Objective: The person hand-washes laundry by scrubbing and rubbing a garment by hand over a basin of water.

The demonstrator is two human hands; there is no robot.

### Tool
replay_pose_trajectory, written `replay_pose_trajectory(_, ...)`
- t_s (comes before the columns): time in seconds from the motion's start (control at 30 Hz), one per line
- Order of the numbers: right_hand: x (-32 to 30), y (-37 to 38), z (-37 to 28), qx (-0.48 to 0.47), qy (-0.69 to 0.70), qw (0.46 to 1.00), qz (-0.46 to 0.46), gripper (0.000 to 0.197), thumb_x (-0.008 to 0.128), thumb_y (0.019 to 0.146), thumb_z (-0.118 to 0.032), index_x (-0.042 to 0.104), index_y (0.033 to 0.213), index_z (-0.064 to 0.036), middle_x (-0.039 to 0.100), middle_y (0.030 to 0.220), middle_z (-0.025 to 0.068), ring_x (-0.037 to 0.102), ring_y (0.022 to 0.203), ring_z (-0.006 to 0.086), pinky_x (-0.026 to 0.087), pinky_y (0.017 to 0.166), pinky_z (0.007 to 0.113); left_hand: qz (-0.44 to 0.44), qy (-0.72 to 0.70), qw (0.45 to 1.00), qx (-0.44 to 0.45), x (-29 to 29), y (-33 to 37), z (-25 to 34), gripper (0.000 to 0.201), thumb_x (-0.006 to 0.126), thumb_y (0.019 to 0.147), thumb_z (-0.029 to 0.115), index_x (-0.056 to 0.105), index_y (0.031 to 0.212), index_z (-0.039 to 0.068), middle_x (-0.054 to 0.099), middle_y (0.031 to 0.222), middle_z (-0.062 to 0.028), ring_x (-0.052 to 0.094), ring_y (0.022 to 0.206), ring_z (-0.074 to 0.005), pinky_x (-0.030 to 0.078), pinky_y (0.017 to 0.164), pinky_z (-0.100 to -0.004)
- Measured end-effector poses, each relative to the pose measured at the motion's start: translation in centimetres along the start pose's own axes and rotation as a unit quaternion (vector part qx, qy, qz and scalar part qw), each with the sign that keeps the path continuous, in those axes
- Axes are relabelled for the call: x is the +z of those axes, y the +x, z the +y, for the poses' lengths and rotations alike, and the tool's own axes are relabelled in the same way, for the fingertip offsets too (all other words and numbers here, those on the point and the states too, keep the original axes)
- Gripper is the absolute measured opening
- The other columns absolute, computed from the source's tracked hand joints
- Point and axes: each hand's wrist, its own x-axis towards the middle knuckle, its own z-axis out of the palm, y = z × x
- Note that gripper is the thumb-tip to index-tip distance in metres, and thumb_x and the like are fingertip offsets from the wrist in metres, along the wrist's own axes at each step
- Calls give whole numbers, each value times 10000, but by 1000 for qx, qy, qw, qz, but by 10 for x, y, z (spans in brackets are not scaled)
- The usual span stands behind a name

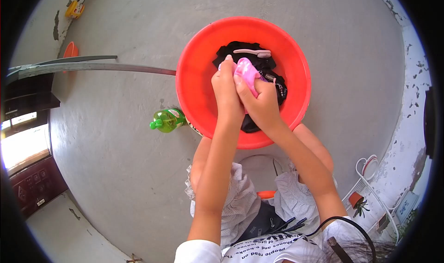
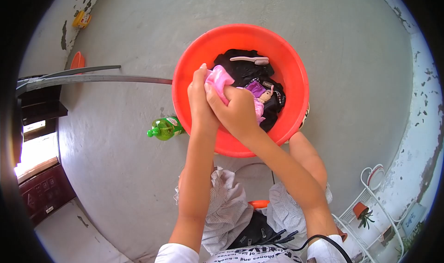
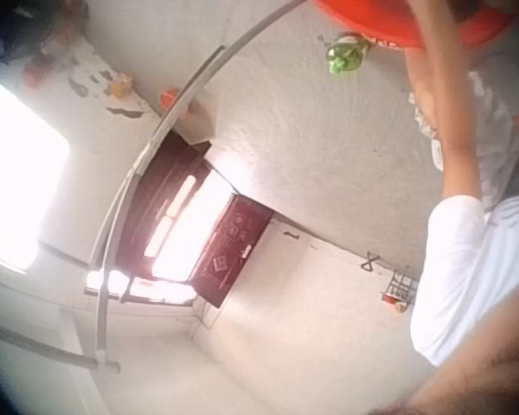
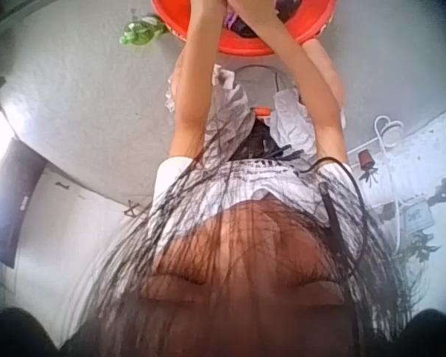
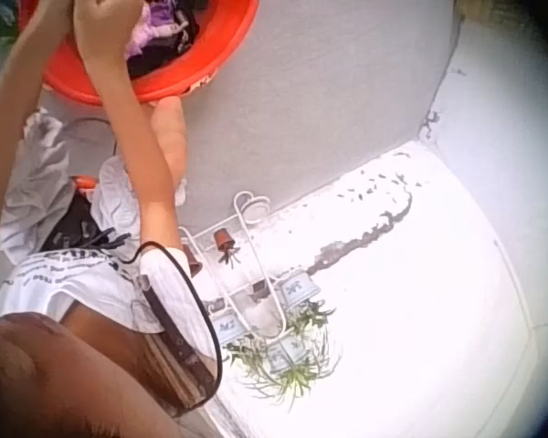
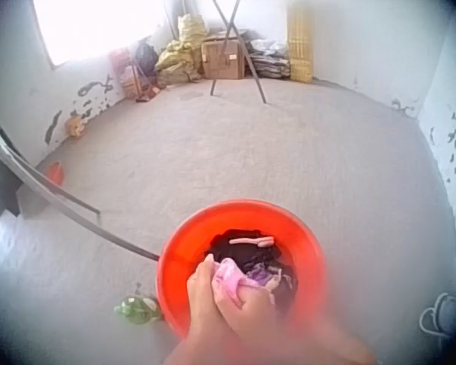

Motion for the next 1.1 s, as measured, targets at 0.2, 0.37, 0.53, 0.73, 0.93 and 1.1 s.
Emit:
replay_pose_trajectory(0.2, -2, 3, 1, -9, -10, 1000, 5, 338, 561, 836, -242, 545, 628, 24, 465, 456, 93, 437, 409, 122, 333, 411, 296, -12, -7, 1000, -15, 9, -8, 5, 292, 478, 860, 307, 531, 700, 70, 488, 617, 10, 438, 527, -70, 352, 467, -230)
replay_pose_trajectory(0.37, -15, 17, 10, 19, 41, 997, 65, 344, 564, 845, -237, 531, 614, 16, 463, 495, 16, 412, 486, 51, 334, 434, 254, 1, 29, 1000, -9, 16, -11, -13, 264, 468, 874, 270, 551, 734, 62, 492, 647, 27, 442, 558, -55, 359, 489, -225)
replay_pose_trajectory(0.53, -16, 22, 6, 24, 40, 996, 73, 342, 559, 850, -236, 534, 622, 17, 469, 506, 25, 415, 487, 57, 341, 440, 256, 5, 8, 1000, -26, 18, -11, -17, 253, 475, 870, 260, 564, 764, 48, 494, 660, 28, 449, 576, -57, 370, 505, -232)
replay_pose_trajectory(0.73, -7, 7, 1, 12, -12, 1000, 23, 359, 565, 837, -264, 556, 624, 24, 462, 449, 105, 454, 410, 120, 343, 412, 297, 5, -26, 1000, -17, 8, -5, -5, 277, 486, 854, 302, 526, 699, 76, 496, 632, 8, 447, 547, -71, 356, 475, -237)
replay_pose_trajectory(0.93, -3, 2, 1, -18, -43, 999, 15, 346, 562, 833, -254, 558, 633, 28, 467, 467, 141, 463, 401, 156, 354, 417, 298, 17, -28, 999, -6, 13, -2, 2, 348, 460, 874, 287, 489, 615, 56, 484, 554, -5, 421, 470, -88, 352, 447, -251)
replay_pose_trajectory(1.1, -14, 14, 0, -8, 6, 997, 71, 310, 549, 848, -223, 560, 648, 13, 491, 489, 69, 458, 454, 86, 364, 443, 270, -14, 7, 1000, -23, 16, -12, -15, 259, 471, 881, 275, 551, 742, 72, 511, 664, 22, 464, 569, -57, 378, 501, -225)
